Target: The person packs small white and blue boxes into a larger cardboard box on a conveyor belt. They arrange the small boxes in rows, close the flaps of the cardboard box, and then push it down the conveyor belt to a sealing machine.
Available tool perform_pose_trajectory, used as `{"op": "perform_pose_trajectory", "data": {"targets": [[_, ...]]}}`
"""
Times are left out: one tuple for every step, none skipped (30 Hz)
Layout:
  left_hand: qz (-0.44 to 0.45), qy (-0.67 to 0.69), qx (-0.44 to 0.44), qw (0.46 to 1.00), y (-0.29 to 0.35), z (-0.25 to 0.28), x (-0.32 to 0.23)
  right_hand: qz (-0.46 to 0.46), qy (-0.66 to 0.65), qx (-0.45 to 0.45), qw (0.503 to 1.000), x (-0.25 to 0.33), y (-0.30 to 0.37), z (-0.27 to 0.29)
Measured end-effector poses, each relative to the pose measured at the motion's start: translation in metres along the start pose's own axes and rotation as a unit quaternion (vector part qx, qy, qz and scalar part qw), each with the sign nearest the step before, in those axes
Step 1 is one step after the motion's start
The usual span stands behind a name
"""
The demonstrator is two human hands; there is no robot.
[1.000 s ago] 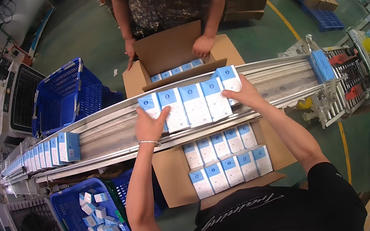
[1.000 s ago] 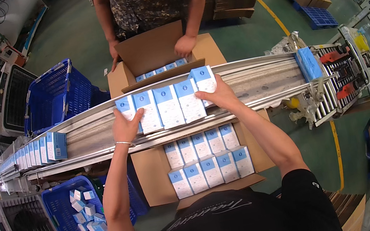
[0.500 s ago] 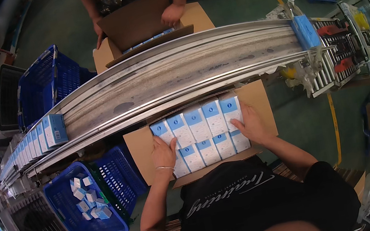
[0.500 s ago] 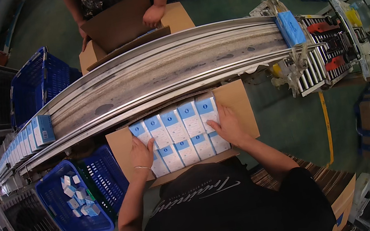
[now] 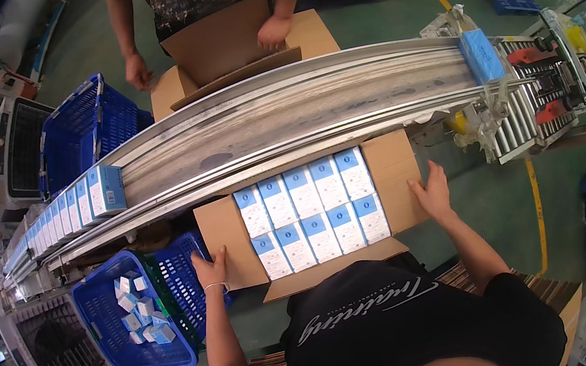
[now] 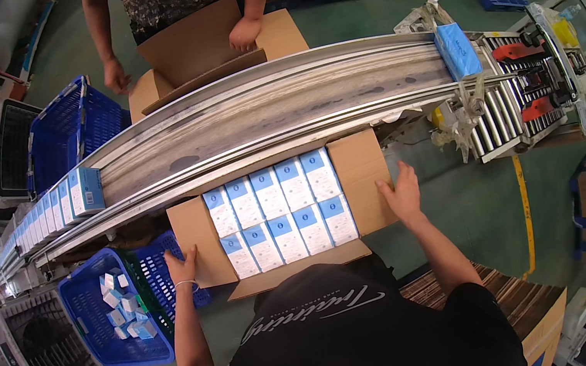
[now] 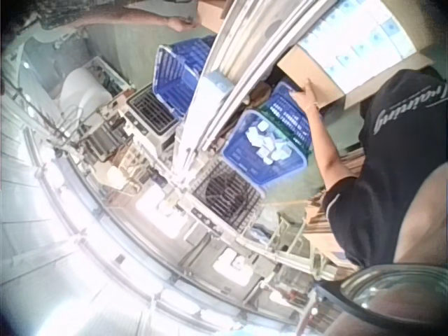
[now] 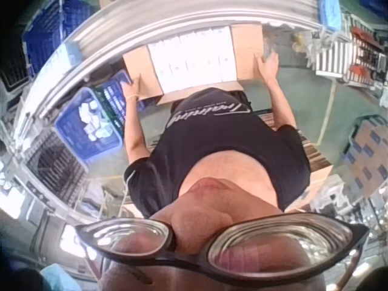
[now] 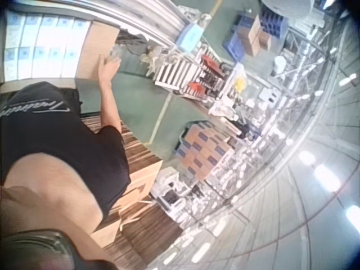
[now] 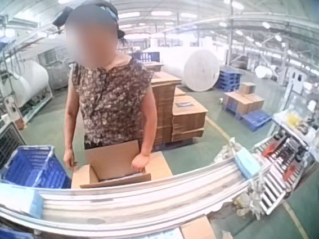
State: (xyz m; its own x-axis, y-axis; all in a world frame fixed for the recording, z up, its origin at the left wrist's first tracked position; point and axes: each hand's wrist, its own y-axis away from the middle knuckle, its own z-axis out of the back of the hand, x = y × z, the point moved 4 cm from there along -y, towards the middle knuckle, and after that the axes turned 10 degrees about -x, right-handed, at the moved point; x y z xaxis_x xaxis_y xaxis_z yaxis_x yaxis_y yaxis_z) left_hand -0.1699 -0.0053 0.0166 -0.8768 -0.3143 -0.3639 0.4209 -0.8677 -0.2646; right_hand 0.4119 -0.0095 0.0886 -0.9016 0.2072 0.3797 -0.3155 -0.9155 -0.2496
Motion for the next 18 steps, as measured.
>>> {"op": "perform_pose_trajectory", "data": {"targets": [[0.173,-0.028,0.197,0.965,-0.005,0.006,0.0,-0.104,-0.018,0.102,0.989,-0.02,0.004,0.002],[0.092,0.021,0.182,0.979,-0.011,0.033,-0.03,-0.204,-0.041,0.203,0.957,-0.028,0.01,0.003],[0.046,0.011,0.223,0.974,-0.013,0.056,-0.063,-0.123,-0.063,0.195,0.971,-0.011,0.009,0.008],[0.004,0.001,0.268,0.963,-0.009,0.072,-0.097,-0.041,-0.08,0.188,0.978,0.019,0.013,0.018],[-0.056,-0.024,0.317,0.946,0.006,0.081,-0.132,0.04,-0.094,0.187,0.977,0.052,0.018,0.03],[-0.122,-0.045,0.363,0.923,0.019,0.077,-0.168,0.06,-0.108,0.317,0.94,0.09,0.022,0.028],[-0.171,-0.043,0.411,0.894,0.034,0.064,-0.197,0.148,-0.132,0.359,0.912,0.115,0.032,0.015],[-0.223,-0.045,0.458,0.86,0.046,0.054,-0.215,0.186,-0.095,0.423,0.882,0.138,0.036,-0.002],[-0.292,-0.053,0.431,0.852,0.065,0.026,-0.206,0.186,-0.128,0.467,0.855,0.151,0.038,-0.022],[-0.36,-0.063,0.399,0.841,0.08,-0.004,-0.195,0.222,-0.099,0.445,0.862,0.15,0.046,-0.044],[-0.449,-0.067,0.333,0.827,0.075,-0.011,-0.193,0.25,-0.068,0.415,0.872,0.146,0.053,-0.071],[-0.533,-0.068,0.261,0.802,0.061,-0.013,-0.194,0.277,-0.035,0.382,0.881,0.151,0.05,-0.079],[-0.611,-0.069,0.185,0.767,0.048,-0.017,-0.196,0.258,-0.068,0.406,0.874,0.147,0.046,-0.084],[-0.635,-0.108,0.056,0.763,0.015,0.012,-0.236,0.222,-0.098,0.429,0.87,0.137,0.039,-0.076],[-0.626,-0.058,-0.026,0.778,-0.016,0.03,-0.253,0.188,-0.13,0.453,0.862,0.132,0.04,-0.062],[-0.579,-0.046,-0.024,0.813,-0.037,0.036,-0.266,0.182,-0.14,0.494,0.839,0.133,0.047,-0.045],[-0.547,-0.048,-0.018,0.835,-0.035,0.025,-0.259,0.181,-0.147,0.535,0.812,0.134,0.05,-0.025],[-0.515,-0.048,-0.007,0.856,-0.025,0.007,-0.247,0.175,-0.156,0.576,0.783,0.131,0.058,-0.009]]}}
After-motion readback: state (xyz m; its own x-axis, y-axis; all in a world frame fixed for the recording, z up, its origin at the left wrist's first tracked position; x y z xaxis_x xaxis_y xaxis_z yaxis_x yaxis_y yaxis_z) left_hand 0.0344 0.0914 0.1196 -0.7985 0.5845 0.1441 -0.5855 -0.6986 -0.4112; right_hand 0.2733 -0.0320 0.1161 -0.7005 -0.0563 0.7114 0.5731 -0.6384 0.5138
